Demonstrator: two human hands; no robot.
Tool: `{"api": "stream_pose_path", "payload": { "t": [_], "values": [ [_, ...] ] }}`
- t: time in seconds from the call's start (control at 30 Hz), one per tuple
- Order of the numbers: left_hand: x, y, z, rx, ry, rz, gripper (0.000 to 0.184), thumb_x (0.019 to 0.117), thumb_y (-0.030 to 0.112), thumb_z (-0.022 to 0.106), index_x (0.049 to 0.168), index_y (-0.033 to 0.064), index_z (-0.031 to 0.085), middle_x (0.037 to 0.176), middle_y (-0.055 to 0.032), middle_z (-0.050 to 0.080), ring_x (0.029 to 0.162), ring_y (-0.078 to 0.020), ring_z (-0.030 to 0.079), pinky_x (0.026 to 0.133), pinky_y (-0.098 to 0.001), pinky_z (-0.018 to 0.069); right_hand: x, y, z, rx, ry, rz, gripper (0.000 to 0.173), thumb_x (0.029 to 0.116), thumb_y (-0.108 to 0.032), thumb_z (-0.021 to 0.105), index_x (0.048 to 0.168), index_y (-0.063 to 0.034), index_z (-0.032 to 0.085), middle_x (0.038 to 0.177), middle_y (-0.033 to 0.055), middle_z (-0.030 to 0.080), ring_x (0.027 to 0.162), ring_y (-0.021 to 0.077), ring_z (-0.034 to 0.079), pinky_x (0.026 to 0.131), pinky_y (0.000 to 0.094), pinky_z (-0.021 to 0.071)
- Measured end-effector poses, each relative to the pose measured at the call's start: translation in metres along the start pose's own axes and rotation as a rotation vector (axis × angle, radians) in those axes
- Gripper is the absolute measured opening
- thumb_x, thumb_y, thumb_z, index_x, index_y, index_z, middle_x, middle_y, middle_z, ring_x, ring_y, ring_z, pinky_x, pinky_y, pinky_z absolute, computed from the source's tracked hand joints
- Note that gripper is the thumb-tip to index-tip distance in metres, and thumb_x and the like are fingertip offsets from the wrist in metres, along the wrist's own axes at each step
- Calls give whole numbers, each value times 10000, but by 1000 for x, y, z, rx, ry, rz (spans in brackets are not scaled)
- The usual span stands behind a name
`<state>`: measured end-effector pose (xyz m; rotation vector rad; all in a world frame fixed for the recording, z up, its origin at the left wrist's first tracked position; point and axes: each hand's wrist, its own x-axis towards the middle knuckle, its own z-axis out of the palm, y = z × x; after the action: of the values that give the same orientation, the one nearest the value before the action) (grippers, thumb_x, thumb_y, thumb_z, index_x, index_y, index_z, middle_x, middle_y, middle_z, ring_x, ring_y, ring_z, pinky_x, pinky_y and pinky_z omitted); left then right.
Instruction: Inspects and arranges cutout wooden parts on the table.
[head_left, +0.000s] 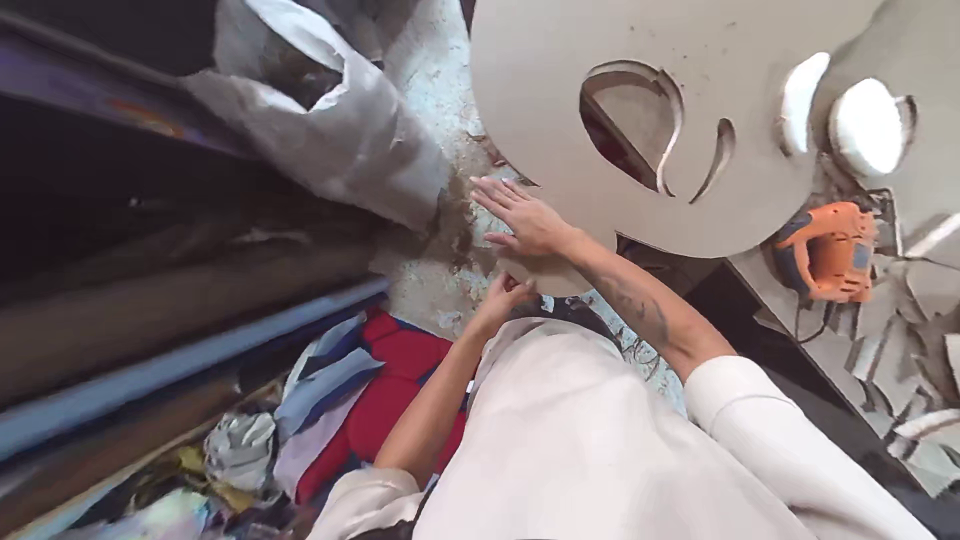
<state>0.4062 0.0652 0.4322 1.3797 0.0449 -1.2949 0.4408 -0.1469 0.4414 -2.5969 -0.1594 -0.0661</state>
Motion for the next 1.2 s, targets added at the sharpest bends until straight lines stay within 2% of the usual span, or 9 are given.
{"api": "stream_pose_path", "payload": {
  "t": [0.07,0.17,0.33,0.4,0.53,0.67,0.77,1.03,1.2],
  "values": [
    [3,9,-14,-33,50,29,588,999,218,673,1465,-21,406,1289,-178,648,1149,-299,675,966,-487,598,-16,12,-16,-74,207,291,655,1060,-444,490,1592,-77,383,1699,110,271,1580,262,221,1301,478,198],
    [8,19,-30,-175,74,-25,539,1051,267,583,1491,21,390,1340,-177,611,1183,-315,651,981,-528,575,-50,34,-16,-312,282,687,850,1034,-595,392,1641,-30,200,1718,209,123,1592,397,83,1282,618,90],
    [18,28,-19,-250,-78,-158,473,1090,348,494,1429,18,479,1254,-175,676,1131,-302,681,986,-516,569,-80,-9,-9,-33,-71,87,658,1061,-516,440,1576,-107,428,1674,62,348,1586,234,213,1319,503,99],
    [22,33,-9,-240,-68,-184,479,1071,361,538,1409,23,508,1217,-170,699,1084,-290,705,953,-491,590,-94,-14,-15,133,80,105,450,1066,-321,522,1429,-65,595,1510,85,571,1493,226,420,1281,426,277],
    [32,36,-2,-219,75,-127,460,1014,271,656,1368,3,531,1155,-189,719,1020,-303,727,894,-495,613,-156,-15,-48,192,516,740,364,1055,-275,550,1331,-68,670,1183,61,743,1049,123,720,945,343,605],
    [42,59,-20,74,263,35,520,948,234,749,1387,32,557,1146,-154,705,943,-223,699,792,-400,601,-246,3,-72,426,728,1300,312,1037,-327,579,1135,-73,732,940,50,770,794,151,753,760,394,656],
    [45,92,-20,351,382,157,580,923,266,781,1389,12,548,1234,-147,694,1078,-223,696,915,-423,599,-304,25,-81,831,818,1537,416,1043,-409,589,1151,-24,703,927,95,776,757,224,764,689,429,661],
    [100,187,16,321,596,230,679,1022,432,614,1517,30,383,1411,-178,583,1240,-282,631,988,-486,565,-344,67,-77,1644,945,1228,455,1055,-328,583,1325,37,558,1155,195,730,1033,319,734,907,490,615],
    [149,209,26,400,638,139,676,1027,508,562,1507,51,433,1460,-177,551,1289,-310,597,1012,-522,541,-329,76,-111,839,370,1317,430,994,-497,613,971,-93,759,816,43,753,724,182,732,713,452,626]
  ]
}}
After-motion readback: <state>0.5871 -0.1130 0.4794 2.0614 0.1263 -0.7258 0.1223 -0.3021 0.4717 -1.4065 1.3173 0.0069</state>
